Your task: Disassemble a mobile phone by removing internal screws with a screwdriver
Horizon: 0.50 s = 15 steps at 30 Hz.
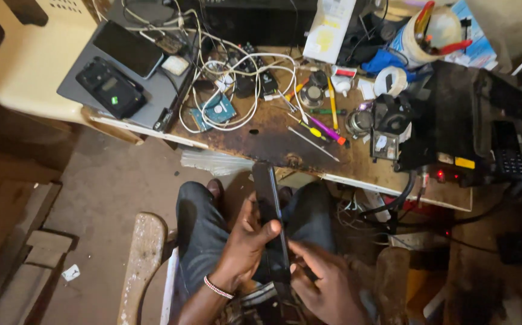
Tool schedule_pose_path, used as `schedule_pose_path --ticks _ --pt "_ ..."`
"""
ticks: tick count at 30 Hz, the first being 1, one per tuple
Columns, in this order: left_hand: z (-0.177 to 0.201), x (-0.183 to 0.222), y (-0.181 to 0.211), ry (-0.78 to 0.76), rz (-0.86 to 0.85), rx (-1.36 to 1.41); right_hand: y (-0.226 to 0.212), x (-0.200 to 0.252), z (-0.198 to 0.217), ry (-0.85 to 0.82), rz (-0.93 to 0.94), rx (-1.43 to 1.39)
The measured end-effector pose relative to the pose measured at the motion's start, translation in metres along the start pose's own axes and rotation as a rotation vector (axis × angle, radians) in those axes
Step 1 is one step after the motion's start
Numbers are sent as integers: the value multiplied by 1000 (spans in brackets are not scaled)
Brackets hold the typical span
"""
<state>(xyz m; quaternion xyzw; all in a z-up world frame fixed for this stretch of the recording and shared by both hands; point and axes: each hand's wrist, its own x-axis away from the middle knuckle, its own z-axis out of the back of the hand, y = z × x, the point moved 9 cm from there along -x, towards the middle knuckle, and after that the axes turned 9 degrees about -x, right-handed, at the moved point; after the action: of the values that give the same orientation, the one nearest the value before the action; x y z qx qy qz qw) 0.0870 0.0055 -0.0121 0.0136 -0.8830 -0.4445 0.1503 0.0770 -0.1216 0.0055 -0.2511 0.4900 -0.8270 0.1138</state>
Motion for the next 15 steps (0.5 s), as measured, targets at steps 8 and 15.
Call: schedule_pose_path --ticks 8,15 --pt "9 3 5 89 -126 -136 -21 -1 0 -21 157 18" --pt "17 11 8 142 -195 -359 -14 -7 -9 -141 117 -139"
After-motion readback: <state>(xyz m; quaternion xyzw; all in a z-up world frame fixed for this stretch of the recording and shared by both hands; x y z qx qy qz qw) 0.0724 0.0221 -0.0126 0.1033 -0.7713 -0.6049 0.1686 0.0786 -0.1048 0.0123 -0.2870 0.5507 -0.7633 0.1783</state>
